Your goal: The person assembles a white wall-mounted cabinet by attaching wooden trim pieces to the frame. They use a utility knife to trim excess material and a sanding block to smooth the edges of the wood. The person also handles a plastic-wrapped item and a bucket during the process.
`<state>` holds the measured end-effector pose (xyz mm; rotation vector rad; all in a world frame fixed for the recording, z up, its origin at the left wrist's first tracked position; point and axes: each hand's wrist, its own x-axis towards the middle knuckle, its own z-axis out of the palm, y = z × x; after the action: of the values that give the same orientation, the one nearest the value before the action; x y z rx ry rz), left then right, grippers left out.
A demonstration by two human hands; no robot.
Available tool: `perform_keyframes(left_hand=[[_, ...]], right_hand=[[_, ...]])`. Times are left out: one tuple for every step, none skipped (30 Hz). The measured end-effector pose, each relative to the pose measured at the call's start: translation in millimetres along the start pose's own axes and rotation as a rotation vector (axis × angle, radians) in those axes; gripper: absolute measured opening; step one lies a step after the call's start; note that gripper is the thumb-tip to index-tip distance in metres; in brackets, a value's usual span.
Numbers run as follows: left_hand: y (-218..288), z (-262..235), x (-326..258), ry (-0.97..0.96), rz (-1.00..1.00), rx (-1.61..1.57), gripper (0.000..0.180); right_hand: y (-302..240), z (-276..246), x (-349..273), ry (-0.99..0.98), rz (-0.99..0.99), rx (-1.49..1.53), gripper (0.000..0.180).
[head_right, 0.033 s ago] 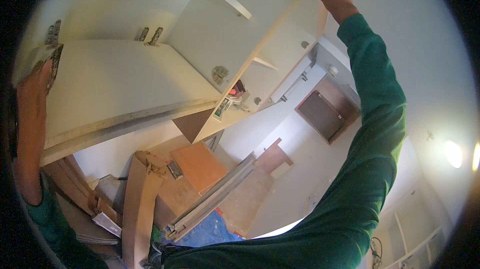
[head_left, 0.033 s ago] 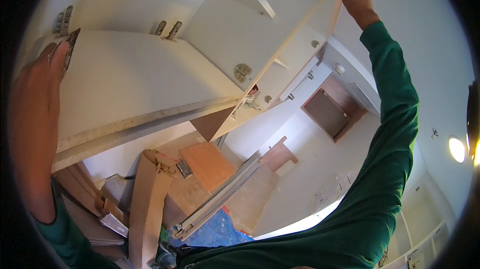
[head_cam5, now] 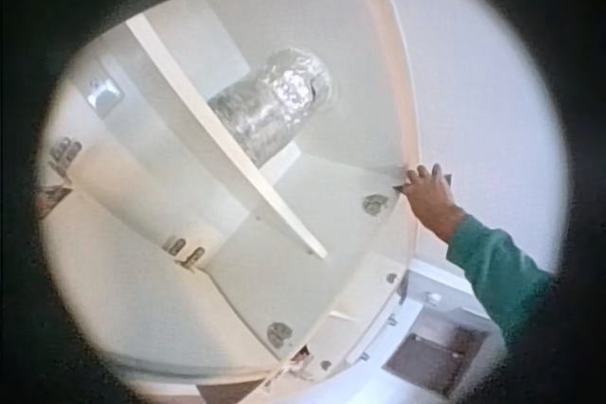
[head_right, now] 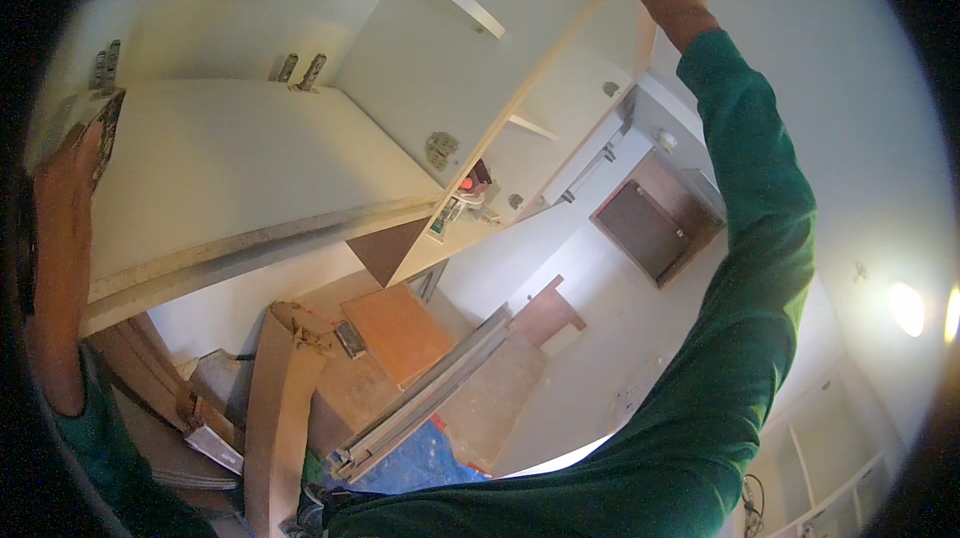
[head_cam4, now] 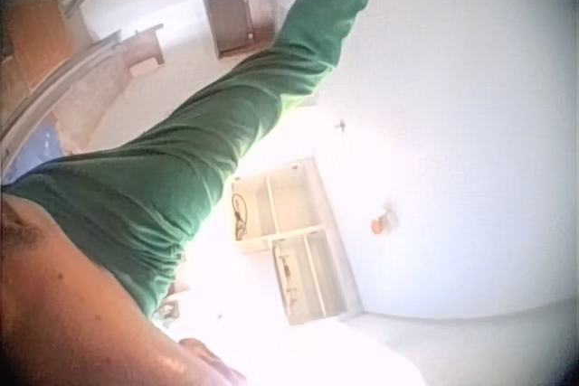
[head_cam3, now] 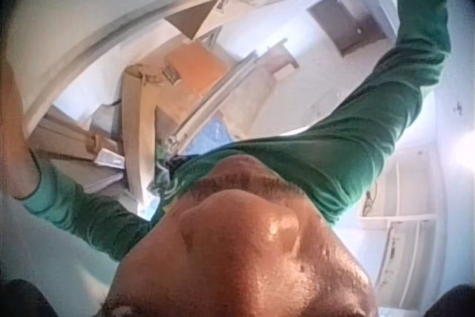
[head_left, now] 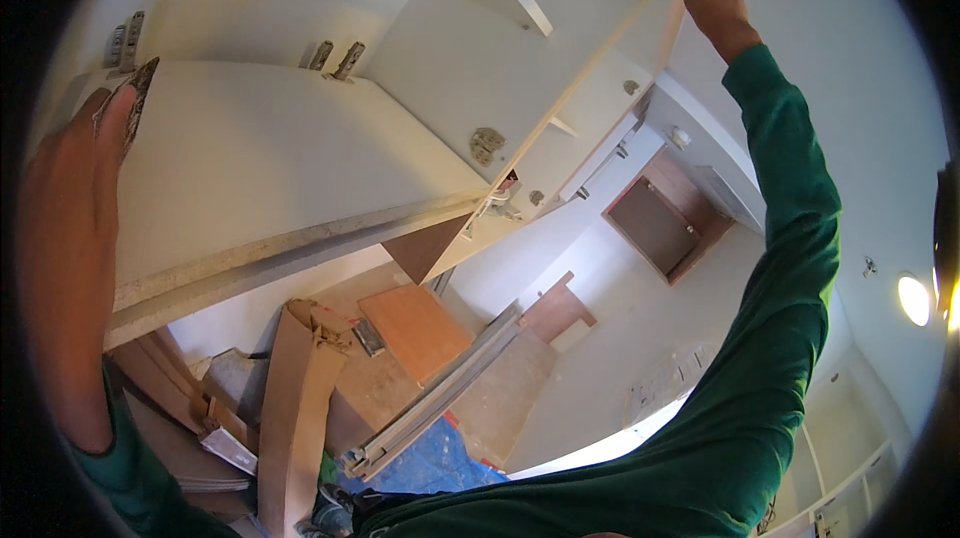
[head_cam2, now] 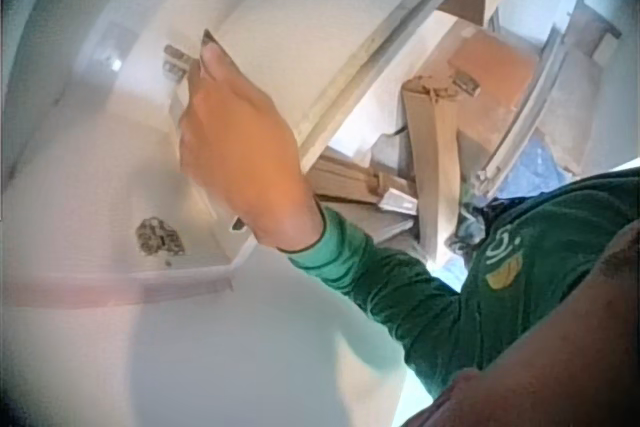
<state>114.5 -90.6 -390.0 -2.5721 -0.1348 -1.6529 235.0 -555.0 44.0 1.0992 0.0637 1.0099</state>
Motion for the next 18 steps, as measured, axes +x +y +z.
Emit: perform_keyframes(left_hand=[[4, 2, 0, -0.01, 0.006, -0.01, 0.034], [2, -6, -1, -0.013, 0.0, 0.002, 0.034], [1, -13, 0, -0.019, -0.006, 0.014, 0.035], [-1, -20, -1, -0.022, -0.015, 0.023, 0.035], [-1, -20, -1, -0.03, -0.015, 0.019, 0.035], [-1, -20, -2, -0.038, -0.016, 0.012, 0.035], [-1, -20, -2, -0.044, -0.015, 0.012, 0.035], [0, -20, -2, -0.047, -0.016, 0.005, 0.035], [1, -21, -1, -0.048, -0.014, 0.0, 0.035], [1, -21, -2, -0.051, -0.015, -0.001, 0.035], [0, -23, -2, -0.053, -0.025, 0.006, 0.035], [-1, -25, -3, -0.057, -0.036, 0.012, 0.035], [0, -29, -2, -0.054, -0.045, 0.014, 0.035], [4, -25, 1, -0.047, -0.044, -0.013, 0.036], [8, -21, 2, -0.066, -0.046, -0.041, 0.036], [13, -18, 2, -0.047, -0.045, -0.076, 0.036], [11, -11, -3, -0.17, -0.05, -0.077, 0.039], [2, -18, -7, -0.28, -0.069, -0.036, 0.045]], right_hand=[[-6, 1, -4, -0.014, -0.007, 0.002, 0.027], [-5, -1, -2, -0.014, 0.006, 0.006, 0.026], [-4, -3, 2, 0.032, 0.032, 0.0, 0.025], [-1, -4, 9, 0.077, 0.057, -0.006, 0.023], [-2, -4, 12, 0.115, 0.07, -0.016, 0.021], [-4, -1, 12, 0.105, 0.052, -0.028, 0.019], [-7, 1, 11, 0.097, 0.035, -0.04, 0.017], [-9, 0, 12, 0.09, 0.019, -0.052, 0.015], [-10, -1, 15, 0.072, 0.043, -0.054, 0.013], [-10, -2, 19, 0.056, 0.068, -0.055, 0.012], [-10, -4, 24, 0.042, 0.095, -0.055, 0.01], [-11, -8, 27, 0.045, 0.079, -0.061, 0.01], [-12, -13, 31, 0.05, 0.064, -0.068, 0.01], [-11, -13, 27, 0.035, 0.03, -0.087, 0.009], [-13, -10, 22, 0.027, 0.042, -0.085, 0.01], [-14, -4, 15, 0.018, 0.051, -0.084, 0.01], [-14, 1, 7, 0.006, 0.059, -0.085, 0.011], [-6, 0, 10, 0.008, 0.116, -0.002, 0.012]])
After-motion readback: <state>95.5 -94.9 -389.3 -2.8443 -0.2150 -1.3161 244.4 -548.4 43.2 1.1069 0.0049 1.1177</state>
